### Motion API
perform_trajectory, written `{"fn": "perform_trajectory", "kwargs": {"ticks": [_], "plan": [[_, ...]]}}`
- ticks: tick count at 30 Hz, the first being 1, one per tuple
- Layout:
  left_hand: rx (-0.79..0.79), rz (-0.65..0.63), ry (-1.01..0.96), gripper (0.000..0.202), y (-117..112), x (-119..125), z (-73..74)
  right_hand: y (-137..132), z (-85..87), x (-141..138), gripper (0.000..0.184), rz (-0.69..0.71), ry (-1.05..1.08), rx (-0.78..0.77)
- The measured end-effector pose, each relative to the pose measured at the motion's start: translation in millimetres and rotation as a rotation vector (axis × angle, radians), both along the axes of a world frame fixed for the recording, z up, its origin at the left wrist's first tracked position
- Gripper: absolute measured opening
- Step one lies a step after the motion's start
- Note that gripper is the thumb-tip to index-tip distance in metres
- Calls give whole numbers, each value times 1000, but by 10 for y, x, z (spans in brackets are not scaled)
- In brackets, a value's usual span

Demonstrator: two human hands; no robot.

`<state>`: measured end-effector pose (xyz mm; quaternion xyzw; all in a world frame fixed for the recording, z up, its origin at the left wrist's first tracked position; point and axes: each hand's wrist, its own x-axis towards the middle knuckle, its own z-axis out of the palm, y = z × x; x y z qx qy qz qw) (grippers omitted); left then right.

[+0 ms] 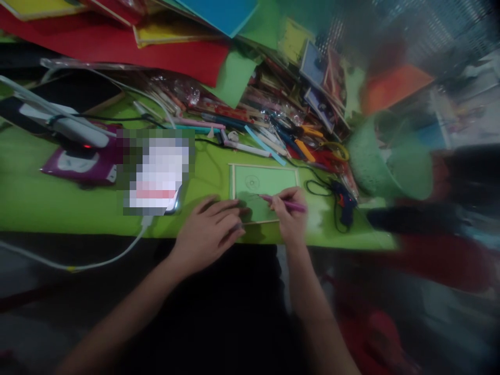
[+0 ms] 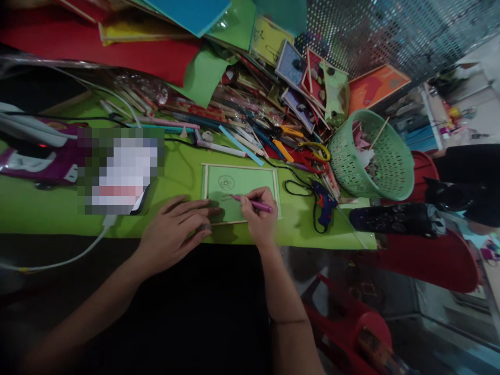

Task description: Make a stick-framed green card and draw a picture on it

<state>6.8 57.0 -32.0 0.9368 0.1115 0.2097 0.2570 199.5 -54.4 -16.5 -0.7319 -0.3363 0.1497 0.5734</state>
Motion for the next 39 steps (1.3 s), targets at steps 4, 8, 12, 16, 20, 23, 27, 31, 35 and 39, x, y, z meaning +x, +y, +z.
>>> {"fn": "perform_trajectory", "kwargs": {"ticks": [4, 8, 12, 16, 20, 23, 27, 31, 35, 39], "plan": [[8, 4, -9, 21, -5, 2, -9, 3, 13, -8, 16, 88, 10, -40], [25, 2, -4, 22, -5, 4, -12, 18, 46, -20, 15, 117, 9, -59], [33, 0, -2, 22, -1, 1, -13, 26, 61, -26, 14, 125, -12, -105], [33, 3, -3, 22, 1, -4, -22, 29, 66, -28, 14, 125, -19, -112], [41, 1, -9, 25, -1, -6, -34, 28, 69, -30, 12, 128, -22, -118], [41, 4, -12, 25, -3, -3, -33, 25, 61, -26, 12, 135, -28, -126], [27, 9, -21, 22, -2, 2, -21, 23, 56, -23, 13, 156, -36, -139], [5, 6, -10, 21, -1, 0, -11, 31, 65, -36, 13, 151, -58, -158], [-20, -1, 3, 22, -1, -4, -7, 40, 59, -50, 12, 87, -93, -133], [-22, 0, 21, 20, 0, -4, -1, 43, 36, -51, 12, 40, -118, -101]]}}
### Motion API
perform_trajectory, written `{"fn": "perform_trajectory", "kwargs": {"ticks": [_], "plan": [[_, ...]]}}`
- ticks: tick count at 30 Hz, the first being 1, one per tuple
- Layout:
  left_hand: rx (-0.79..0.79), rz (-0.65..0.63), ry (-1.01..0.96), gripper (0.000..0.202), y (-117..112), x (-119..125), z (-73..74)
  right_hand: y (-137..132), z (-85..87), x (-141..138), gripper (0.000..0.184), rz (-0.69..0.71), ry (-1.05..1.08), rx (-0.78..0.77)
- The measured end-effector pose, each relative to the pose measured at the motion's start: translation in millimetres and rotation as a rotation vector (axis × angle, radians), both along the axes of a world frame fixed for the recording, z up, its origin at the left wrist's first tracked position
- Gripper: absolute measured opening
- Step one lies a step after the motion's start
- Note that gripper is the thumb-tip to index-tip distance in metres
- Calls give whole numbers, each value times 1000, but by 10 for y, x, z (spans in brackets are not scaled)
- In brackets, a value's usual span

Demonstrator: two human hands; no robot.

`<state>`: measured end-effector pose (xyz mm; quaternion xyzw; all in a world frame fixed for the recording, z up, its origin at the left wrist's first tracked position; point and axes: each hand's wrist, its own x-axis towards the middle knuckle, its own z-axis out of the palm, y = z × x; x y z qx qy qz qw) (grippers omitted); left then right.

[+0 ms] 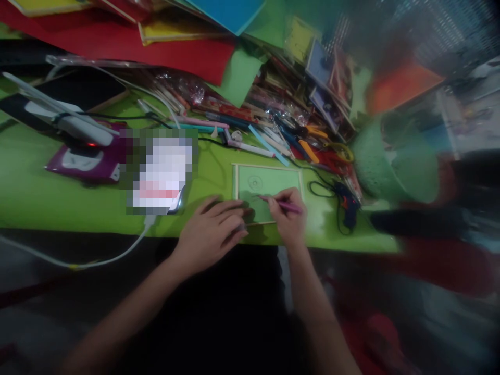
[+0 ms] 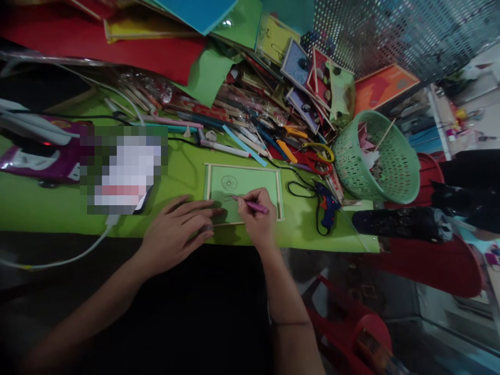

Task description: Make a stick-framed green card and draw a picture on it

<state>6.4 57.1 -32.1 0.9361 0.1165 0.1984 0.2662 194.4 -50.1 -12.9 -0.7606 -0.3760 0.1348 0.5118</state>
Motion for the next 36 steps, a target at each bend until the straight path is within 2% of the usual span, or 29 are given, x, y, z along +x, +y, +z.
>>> {"fn": "perform_trajectory", "kwargs": {"ticks": [8, 15, 25, 36], "plan": [[-16, 3, -19, 22, 1, 3, 0, 9, -53, 13, 11, -67, 36, 78], [-10, 4, -18, 21, -1, 5, 5, -12, -70, 29, 12, -84, 11, 81], [-12, 0, -15, 23, -5, -4, -21, -50, 1, 26, 14, 85, 101, -27], [-13, 2, -19, 22, -5, 0, -6, -21, 26, 19, 15, 82, 77, -48]]}}
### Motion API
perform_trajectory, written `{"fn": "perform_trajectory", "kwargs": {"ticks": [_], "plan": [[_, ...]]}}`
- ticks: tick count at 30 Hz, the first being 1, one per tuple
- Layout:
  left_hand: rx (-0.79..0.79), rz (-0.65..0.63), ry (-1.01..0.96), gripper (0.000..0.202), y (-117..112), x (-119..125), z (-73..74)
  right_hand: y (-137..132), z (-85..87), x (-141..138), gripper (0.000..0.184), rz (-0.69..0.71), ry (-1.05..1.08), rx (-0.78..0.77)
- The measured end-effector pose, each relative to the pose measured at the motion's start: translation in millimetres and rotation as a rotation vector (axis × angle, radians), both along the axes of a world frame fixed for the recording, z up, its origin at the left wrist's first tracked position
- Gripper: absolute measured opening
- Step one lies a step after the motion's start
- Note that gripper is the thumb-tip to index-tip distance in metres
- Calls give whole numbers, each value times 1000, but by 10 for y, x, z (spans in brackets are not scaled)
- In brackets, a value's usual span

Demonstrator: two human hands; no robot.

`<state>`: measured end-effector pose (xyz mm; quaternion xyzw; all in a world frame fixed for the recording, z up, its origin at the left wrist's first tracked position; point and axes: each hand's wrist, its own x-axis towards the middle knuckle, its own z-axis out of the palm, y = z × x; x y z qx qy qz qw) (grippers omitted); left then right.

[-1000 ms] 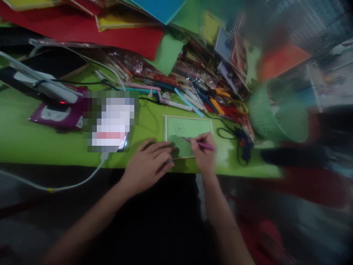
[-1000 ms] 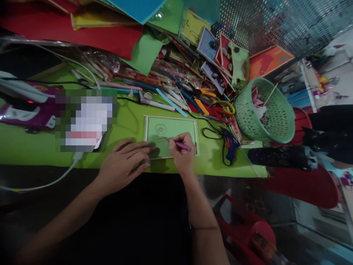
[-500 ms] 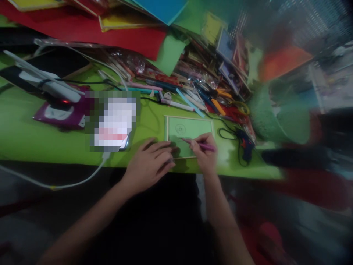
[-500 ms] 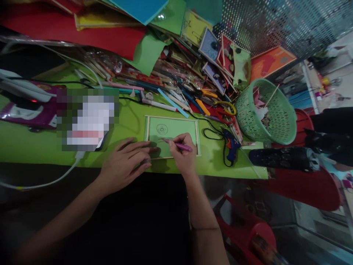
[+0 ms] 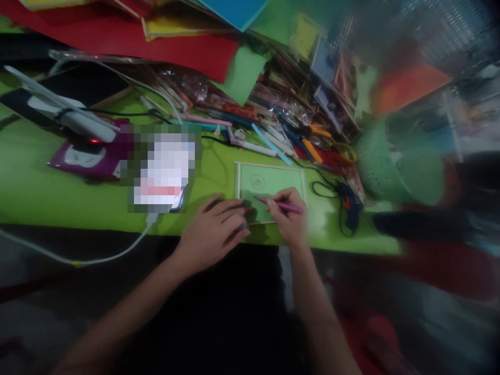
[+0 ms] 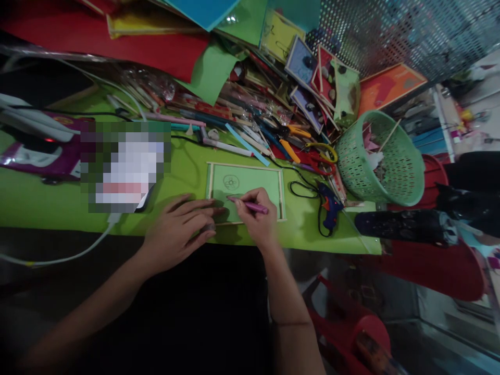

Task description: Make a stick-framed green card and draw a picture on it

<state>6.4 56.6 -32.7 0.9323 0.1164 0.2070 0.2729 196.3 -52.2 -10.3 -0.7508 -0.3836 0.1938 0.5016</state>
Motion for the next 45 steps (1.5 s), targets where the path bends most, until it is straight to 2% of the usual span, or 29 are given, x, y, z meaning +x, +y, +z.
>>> {"fn": "perform_trajectory", "kwargs": {"ticks": [10, 21, 25, 32, 38, 45], "plan": [[58, -3, -14, 22, -2, -1, -16, 2, 9, 10, 13, 32, -15, -19], [8, -5, -6, 19, -1, -2, -23, -20, 10, 6, 16, 35, 54, -17], [8, -8, -6, 20, 2, 0, -12, -23, -20, 16, 18, 3, 68, 32], [4, -5, 6, 19, 7, -1, 21, -10, -95, 49, 13, -182, -26, 126], [43, 1, -9, 20, 10, -2, 13, -12, -110, 45, 13, -173, -13, 118], [3, 3, 11, 20, 8, -1, 18, -21, -113, 39, 14, -140, 14, 113]]}}
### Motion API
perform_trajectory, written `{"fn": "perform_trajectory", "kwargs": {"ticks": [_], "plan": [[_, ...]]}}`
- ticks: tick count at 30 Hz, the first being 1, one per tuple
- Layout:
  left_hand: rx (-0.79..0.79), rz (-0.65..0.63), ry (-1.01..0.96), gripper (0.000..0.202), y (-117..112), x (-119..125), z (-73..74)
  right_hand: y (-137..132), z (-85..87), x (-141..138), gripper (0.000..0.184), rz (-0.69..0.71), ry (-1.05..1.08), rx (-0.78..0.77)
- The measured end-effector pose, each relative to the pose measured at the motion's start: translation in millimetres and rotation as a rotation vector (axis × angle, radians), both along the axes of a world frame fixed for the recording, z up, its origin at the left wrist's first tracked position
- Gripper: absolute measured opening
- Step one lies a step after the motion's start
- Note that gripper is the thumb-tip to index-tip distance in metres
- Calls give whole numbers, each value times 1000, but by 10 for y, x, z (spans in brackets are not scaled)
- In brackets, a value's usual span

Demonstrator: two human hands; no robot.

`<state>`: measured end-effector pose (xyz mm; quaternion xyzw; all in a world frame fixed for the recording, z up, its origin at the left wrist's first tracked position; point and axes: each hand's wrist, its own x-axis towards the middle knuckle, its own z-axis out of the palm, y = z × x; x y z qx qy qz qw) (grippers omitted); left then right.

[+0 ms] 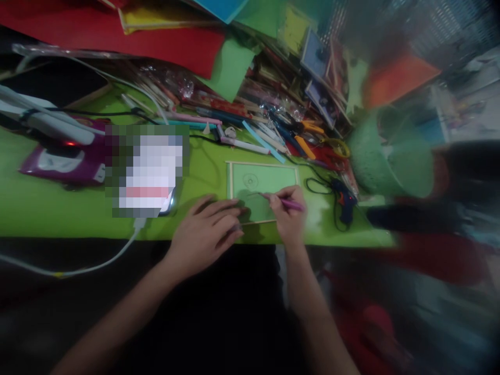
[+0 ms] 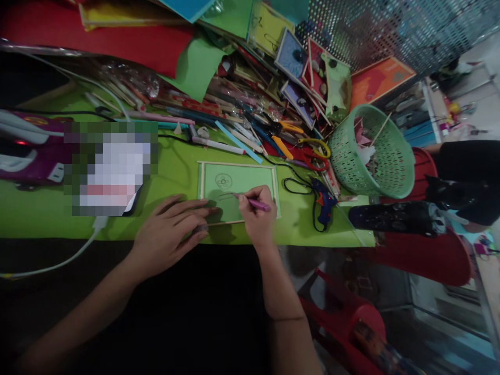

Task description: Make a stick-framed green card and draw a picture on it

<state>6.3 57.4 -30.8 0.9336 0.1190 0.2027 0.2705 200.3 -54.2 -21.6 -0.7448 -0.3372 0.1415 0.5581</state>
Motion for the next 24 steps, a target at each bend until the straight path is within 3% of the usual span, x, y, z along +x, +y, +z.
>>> {"fn": "perform_trajectory", "kwargs": {"ticks": [12, 18, 24], "plan": [[8, -4, 3, 19, 5, -3, -8, -9, 43, -7, 13, -29, -51, -36], [-3, 8, 7, 21, -4, -6, -18, 9, 28, 29, 15, -68, 64, 108], [10, -9, 3, 20, 6, -1, -26, 5, 95, 110, 17, 82, 192, 122]]}}
